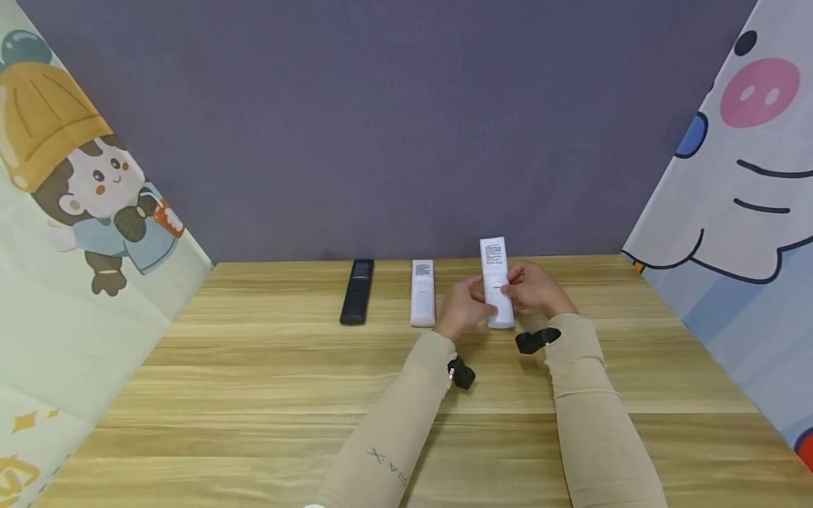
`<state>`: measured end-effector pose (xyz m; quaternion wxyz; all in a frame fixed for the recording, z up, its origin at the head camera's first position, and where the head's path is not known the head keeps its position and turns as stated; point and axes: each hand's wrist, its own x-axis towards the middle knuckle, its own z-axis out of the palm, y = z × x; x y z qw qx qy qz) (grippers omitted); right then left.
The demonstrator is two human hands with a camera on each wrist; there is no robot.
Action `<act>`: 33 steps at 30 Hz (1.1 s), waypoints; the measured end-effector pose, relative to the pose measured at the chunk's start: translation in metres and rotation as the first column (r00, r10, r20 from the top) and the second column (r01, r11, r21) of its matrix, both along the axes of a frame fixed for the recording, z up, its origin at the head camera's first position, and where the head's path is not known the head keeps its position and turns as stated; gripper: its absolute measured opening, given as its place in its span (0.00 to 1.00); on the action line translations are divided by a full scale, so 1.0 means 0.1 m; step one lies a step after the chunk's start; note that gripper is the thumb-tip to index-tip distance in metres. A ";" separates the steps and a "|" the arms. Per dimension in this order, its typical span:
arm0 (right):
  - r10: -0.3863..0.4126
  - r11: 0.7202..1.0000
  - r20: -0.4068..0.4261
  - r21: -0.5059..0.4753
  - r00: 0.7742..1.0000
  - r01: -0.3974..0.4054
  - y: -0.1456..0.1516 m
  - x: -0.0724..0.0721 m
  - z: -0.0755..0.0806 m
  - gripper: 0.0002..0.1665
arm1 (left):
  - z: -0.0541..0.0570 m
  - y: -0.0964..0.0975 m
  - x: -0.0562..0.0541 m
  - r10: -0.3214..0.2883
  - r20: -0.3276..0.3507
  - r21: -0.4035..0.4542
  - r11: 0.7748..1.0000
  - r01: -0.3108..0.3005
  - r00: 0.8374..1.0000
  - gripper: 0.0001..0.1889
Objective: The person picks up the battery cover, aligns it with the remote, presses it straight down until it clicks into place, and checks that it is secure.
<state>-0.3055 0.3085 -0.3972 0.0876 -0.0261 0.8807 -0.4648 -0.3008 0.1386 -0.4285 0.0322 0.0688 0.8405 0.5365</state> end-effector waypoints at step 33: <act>0.021 0.999 0.079 -0.032 0.997 -0.019 0.00 -0.06 -0.17 0.31 | -0.05 0.03 0.03 -0.095 -0.027 -0.298 0.951 0.083 0.995 0.36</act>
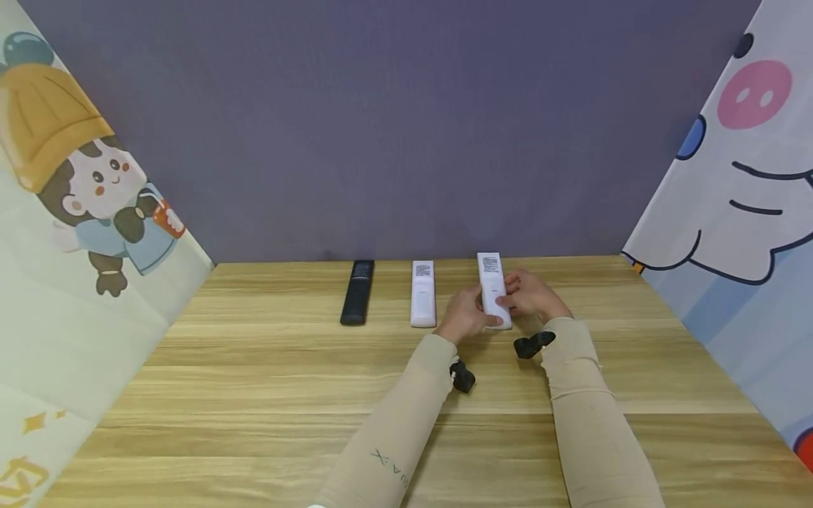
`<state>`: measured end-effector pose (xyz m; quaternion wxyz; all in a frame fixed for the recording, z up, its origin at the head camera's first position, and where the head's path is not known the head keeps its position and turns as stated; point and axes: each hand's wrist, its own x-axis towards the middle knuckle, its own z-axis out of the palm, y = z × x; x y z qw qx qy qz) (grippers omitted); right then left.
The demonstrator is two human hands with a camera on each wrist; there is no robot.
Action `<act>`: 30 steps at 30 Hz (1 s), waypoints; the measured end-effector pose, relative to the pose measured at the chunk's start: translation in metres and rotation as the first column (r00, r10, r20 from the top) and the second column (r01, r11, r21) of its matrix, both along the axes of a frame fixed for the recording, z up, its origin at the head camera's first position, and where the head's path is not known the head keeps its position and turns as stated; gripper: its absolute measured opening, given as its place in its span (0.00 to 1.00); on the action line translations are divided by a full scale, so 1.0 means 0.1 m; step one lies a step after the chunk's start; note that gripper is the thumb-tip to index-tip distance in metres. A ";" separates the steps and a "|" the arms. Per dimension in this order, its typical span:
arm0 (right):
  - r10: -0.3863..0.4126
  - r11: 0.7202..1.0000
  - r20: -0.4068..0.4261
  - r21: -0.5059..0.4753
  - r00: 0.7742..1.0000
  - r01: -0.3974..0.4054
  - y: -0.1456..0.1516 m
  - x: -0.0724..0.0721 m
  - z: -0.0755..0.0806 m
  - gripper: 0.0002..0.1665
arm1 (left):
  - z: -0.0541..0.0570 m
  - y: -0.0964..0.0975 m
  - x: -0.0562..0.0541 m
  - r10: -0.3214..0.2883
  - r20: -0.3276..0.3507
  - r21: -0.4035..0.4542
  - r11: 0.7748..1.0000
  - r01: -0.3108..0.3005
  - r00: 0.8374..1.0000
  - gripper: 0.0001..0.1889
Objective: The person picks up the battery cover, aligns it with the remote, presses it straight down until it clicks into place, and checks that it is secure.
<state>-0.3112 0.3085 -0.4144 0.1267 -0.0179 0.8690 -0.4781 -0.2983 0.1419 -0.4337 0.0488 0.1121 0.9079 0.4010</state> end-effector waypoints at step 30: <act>-0.035 0.998 0.009 0.052 0.999 0.034 0.02 -0.01 -0.09 0.32 | 0.03 -0.03 0.04 0.007 0.034 -0.040 0.999 -0.006 0.999 0.26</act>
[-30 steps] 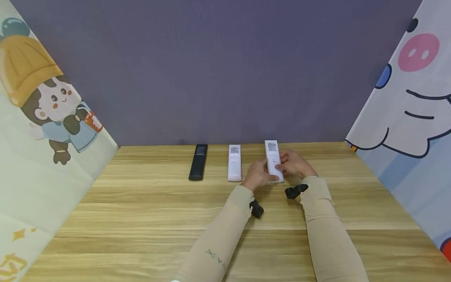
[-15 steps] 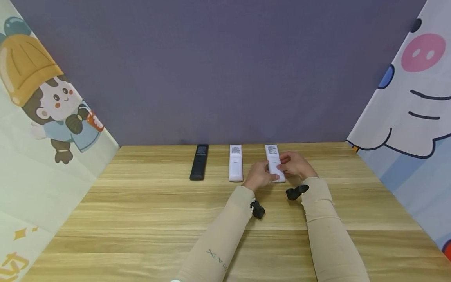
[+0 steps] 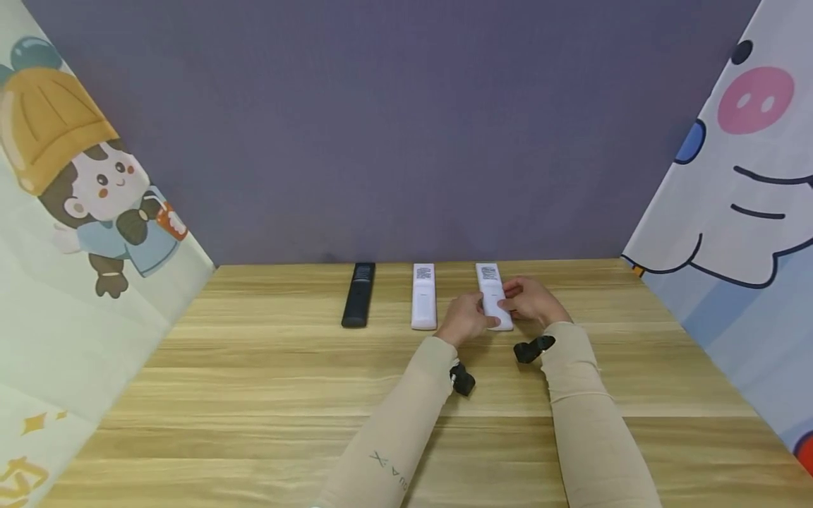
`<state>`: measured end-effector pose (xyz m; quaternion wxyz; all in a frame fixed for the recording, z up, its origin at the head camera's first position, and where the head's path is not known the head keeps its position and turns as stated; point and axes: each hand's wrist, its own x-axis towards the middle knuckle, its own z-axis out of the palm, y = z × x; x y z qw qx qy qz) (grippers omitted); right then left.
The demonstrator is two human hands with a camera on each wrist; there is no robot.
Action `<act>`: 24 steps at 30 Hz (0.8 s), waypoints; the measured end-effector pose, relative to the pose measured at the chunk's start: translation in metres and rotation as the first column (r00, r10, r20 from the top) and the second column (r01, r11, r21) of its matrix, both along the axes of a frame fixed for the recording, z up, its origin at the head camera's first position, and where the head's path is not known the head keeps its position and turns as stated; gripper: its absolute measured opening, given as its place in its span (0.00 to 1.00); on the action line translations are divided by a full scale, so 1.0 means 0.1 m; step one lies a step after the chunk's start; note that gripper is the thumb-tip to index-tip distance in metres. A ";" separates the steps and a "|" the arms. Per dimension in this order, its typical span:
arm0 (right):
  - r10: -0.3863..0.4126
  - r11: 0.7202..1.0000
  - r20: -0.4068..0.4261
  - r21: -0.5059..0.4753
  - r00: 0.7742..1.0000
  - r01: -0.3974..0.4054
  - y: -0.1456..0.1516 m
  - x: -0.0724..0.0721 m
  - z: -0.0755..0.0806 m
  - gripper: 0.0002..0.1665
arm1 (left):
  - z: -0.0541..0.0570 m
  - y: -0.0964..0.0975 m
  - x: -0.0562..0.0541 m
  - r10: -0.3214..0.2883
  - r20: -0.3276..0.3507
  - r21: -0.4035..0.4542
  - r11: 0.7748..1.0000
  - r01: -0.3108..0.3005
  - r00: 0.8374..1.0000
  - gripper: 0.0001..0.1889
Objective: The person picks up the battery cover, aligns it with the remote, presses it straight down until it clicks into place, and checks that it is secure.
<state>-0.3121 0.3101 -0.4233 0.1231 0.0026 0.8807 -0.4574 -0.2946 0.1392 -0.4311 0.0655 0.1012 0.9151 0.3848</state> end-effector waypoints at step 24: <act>0.116 0.964 -0.289 0.264 0.950 -0.038 -0.14 0.14 0.29 0.15 | 0.52 -0.58 0.19 -0.221 -0.184 0.027 0.973 0.230 0.958 0.20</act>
